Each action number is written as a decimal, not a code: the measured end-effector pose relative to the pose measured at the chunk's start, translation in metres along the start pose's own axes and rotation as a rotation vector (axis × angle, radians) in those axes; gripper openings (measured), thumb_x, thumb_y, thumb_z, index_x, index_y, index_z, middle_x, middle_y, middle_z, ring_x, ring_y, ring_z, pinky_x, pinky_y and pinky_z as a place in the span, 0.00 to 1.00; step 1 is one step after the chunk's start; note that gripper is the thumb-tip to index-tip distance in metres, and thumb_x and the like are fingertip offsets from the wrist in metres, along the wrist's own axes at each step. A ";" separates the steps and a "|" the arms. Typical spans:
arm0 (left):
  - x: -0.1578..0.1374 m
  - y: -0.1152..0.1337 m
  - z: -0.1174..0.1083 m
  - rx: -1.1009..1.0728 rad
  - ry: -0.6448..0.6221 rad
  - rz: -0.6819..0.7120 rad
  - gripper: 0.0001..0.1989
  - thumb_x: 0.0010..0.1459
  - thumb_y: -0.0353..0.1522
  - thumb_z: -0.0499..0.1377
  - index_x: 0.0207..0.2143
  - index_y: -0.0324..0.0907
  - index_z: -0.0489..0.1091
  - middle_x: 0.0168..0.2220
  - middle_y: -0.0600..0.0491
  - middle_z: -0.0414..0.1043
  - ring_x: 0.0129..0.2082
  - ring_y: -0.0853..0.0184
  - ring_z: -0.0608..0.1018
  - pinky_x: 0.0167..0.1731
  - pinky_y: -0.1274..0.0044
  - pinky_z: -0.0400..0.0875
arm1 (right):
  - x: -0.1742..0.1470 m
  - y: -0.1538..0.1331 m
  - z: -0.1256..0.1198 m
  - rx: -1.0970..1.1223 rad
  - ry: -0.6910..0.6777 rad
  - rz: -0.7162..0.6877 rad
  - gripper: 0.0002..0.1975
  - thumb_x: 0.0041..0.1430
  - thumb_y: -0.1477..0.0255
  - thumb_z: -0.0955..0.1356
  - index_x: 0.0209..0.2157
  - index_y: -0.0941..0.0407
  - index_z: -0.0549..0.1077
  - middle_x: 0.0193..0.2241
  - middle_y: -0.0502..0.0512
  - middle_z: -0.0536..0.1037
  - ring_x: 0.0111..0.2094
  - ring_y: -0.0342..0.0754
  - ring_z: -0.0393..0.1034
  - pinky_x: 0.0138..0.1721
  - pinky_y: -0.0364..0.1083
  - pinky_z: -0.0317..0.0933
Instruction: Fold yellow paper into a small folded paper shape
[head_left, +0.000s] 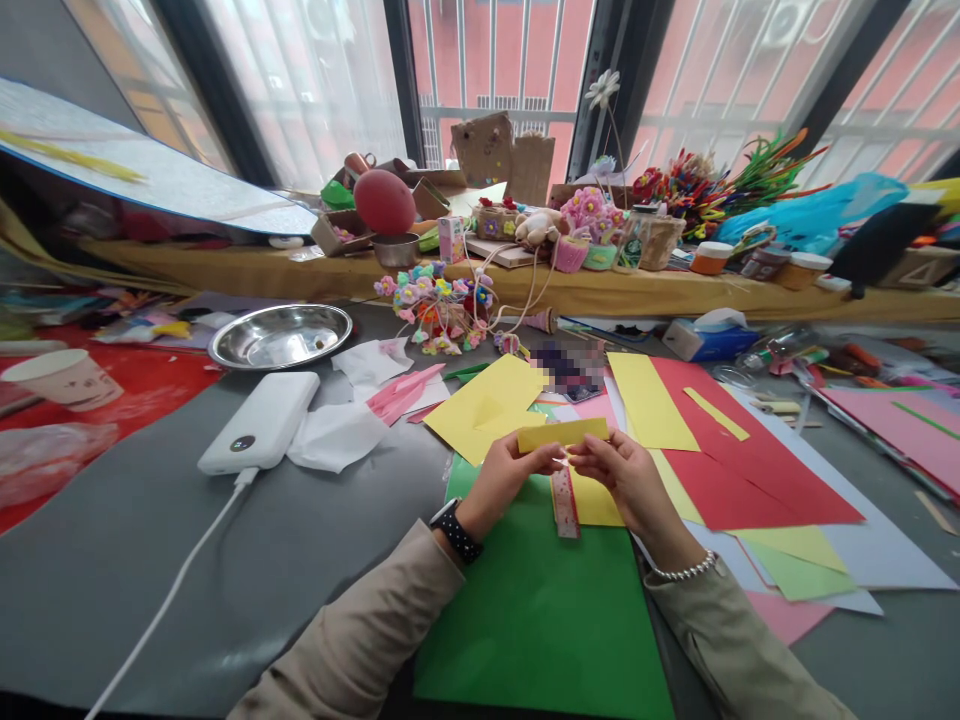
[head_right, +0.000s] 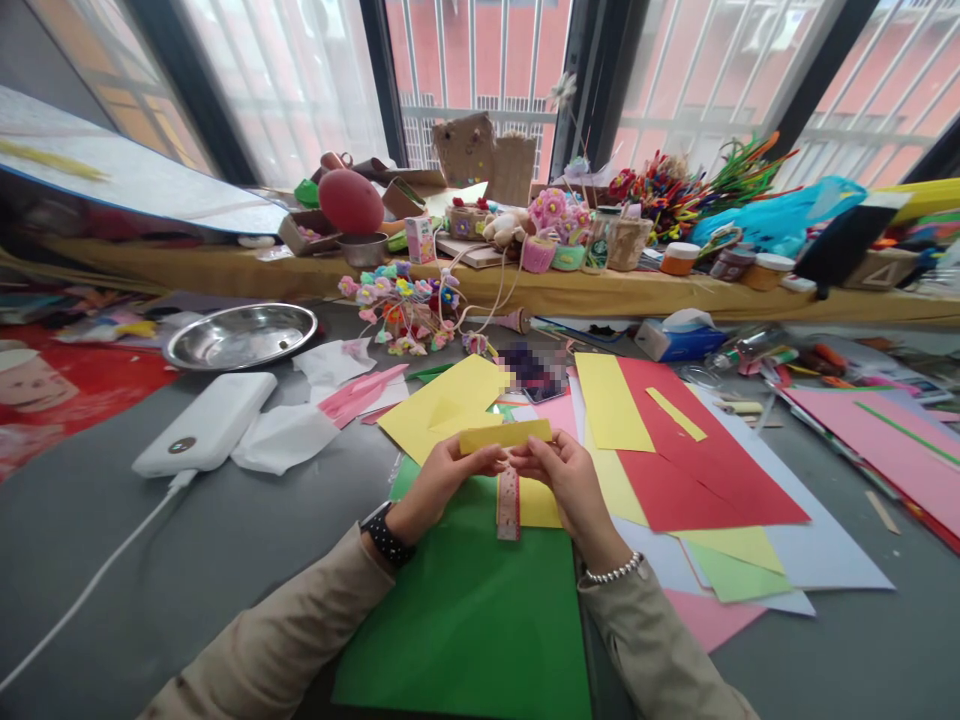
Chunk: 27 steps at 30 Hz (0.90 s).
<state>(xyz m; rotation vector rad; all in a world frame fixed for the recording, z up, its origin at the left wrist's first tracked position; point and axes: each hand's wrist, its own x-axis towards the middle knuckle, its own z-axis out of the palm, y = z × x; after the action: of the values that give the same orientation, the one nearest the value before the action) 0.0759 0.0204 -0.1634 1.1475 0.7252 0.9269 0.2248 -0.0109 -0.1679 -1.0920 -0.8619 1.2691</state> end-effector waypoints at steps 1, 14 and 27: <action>0.000 0.000 0.000 -0.011 0.035 -0.003 0.12 0.45 0.35 0.59 0.30 0.34 0.67 0.26 0.50 0.71 0.26 0.70 0.73 0.30 0.78 0.67 | 0.000 0.000 0.000 -0.031 -0.012 0.004 0.08 0.45 0.68 0.68 0.26 0.58 0.67 0.23 0.50 0.75 0.22 0.39 0.69 0.26 0.39 0.64; 0.001 -0.002 0.000 0.136 0.011 0.014 0.13 0.41 0.38 0.60 0.21 0.35 0.70 0.18 0.53 0.69 0.19 0.72 0.70 0.23 0.80 0.65 | -0.005 0.002 0.004 -0.357 -0.137 -0.049 0.10 0.44 0.65 0.67 0.24 0.59 0.70 0.20 0.49 0.72 0.20 0.41 0.66 0.24 0.41 0.62; 0.002 0.002 0.000 0.107 0.135 0.013 0.14 0.44 0.37 0.58 0.16 0.34 0.66 0.15 0.55 0.65 0.17 0.74 0.67 0.20 0.81 0.60 | -0.002 -0.002 0.000 -0.301 -0.115 -0.079 0.09 0.45 0.66 0.67 0.25 0.58 0.70 0.21 0.50 0.74 0.20 0.40 0.66 0.24 0.40 0.60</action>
<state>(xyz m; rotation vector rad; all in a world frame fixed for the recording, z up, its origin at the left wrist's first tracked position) 0.0763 0.0220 -0.1614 1.1927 0.8861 0.9931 0.2254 -0.0133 -0.1654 -1.2158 -1.2002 1.1692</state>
